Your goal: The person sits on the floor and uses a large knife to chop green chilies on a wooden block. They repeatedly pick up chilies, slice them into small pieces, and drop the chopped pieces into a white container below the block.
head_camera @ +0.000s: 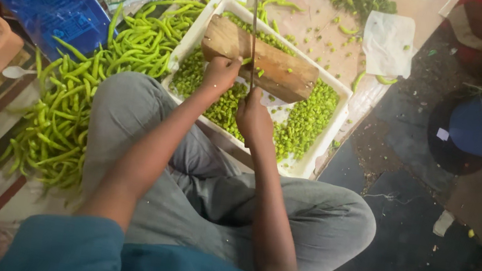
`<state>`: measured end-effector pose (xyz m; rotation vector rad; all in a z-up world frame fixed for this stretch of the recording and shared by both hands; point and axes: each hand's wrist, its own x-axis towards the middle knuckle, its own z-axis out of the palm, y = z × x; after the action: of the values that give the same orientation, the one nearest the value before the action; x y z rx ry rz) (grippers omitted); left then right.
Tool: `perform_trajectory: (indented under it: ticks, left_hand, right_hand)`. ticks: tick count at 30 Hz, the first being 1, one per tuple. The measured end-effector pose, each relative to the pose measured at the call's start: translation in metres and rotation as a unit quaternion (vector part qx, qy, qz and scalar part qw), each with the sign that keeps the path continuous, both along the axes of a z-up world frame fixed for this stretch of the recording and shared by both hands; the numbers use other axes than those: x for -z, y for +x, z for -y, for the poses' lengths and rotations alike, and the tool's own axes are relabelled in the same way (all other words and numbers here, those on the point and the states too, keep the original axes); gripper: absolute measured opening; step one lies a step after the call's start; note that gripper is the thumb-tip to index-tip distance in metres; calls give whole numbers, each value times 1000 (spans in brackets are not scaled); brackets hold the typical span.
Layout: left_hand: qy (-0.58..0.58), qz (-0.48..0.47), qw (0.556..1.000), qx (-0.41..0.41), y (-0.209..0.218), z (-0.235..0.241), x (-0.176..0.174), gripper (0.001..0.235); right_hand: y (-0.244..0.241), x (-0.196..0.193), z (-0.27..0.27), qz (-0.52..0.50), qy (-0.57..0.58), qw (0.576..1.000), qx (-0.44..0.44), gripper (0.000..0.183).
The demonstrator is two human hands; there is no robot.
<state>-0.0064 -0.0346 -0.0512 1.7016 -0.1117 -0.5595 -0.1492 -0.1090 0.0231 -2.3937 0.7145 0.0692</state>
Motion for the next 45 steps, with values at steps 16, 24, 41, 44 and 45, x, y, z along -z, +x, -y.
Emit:
perform_trajectory:
  ticks: [16,24,41,44,45]
  left_hand:
    - [172,254,950,61,-5,-10,-1,46]
    - [184,238,952,64,2,-7,-7,45]
    - [185,243,949,74,7,-5,-2,44]
    - [196,252,944,84,6,-7,3,49]
    - [174,222,955,90,4,-9,6,50]
  right_hand:
    - [-32,-41,-9,50,7,999,-8,29]
    - [-33,-66,-15,-37,33,999,19,27]
    - [-16,-14,-5,15,-21,999,-32,36]
    - [-11,2,-6,12,-46,999,-18,42]
    - [-11,6,-8,9,-58,998,-11,42]
